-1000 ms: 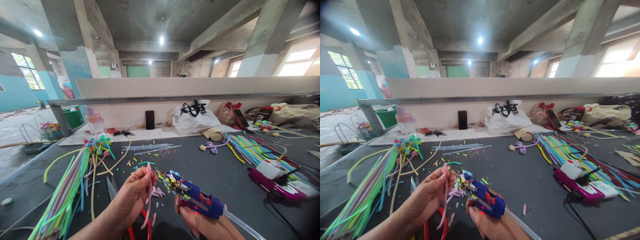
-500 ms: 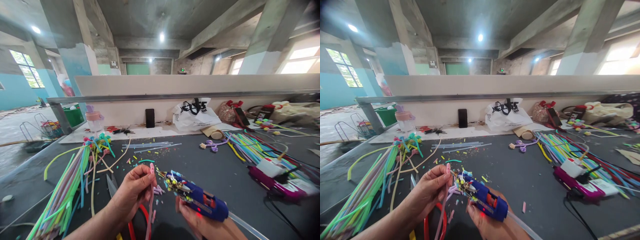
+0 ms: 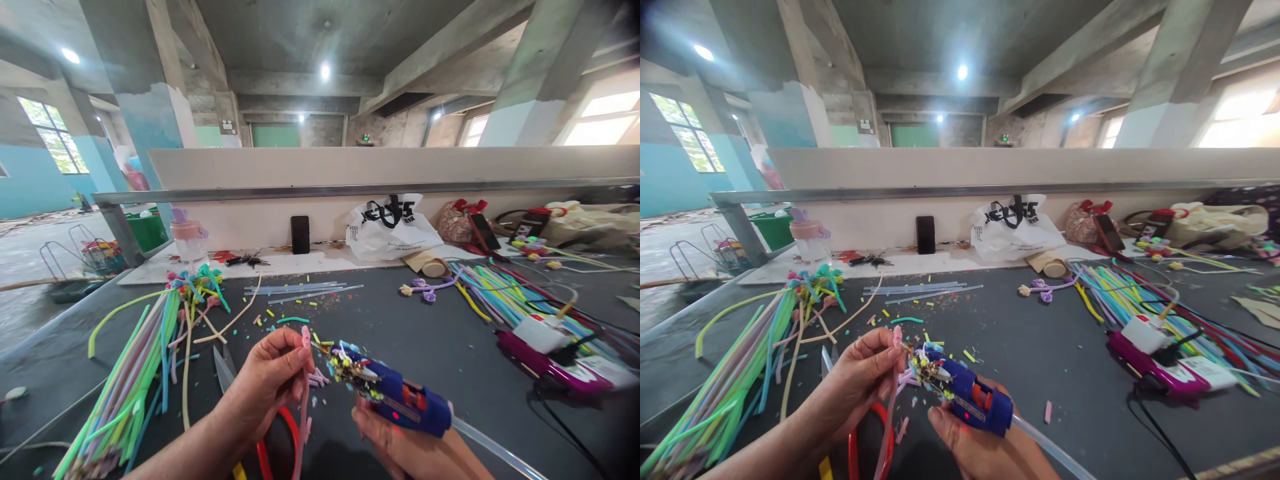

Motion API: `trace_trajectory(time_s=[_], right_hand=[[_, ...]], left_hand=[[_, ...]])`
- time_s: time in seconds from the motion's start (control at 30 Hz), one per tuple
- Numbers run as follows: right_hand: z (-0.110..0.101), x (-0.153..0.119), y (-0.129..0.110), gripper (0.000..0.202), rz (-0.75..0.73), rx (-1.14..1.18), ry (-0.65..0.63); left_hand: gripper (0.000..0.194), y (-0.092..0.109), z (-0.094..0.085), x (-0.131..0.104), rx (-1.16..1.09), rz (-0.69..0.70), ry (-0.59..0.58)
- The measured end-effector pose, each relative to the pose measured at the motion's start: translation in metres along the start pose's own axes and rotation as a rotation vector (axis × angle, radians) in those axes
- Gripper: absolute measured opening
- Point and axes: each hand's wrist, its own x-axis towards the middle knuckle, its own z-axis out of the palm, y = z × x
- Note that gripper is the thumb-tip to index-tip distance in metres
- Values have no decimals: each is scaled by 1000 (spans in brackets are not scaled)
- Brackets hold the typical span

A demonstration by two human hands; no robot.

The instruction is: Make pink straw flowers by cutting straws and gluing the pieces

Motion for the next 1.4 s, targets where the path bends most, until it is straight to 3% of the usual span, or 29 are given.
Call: trace_trajectory(time_s=[0.2,0.47,0.7,1.07,1.2,1.3,1.4], right_hand=[[2,-5,-14,40,5,-28,69],[-1,1,-4,36,7,-50,18],[-1,-7,-20,36,-33,-77,25],[-3,-1,-7,40,-3,-3,-10],[-16,12,1,43,-54,44,27],[-35,29,10,40,-63,-116,153],[-56,44,17,34,-129,-513,218]], left_hand=[[15,-1,0,0,4,14,-12],[15,-1,1,-1,-3,-4,-16],[16,-1,1,1,-4,-13,-19],[13,-2,-1,0,-28,9,-58],[18,0,-5,3,1,-4,-62],[18,3,-12,7,-30,-15,-35],[13,8,-22,14,-125,-8,-12]])
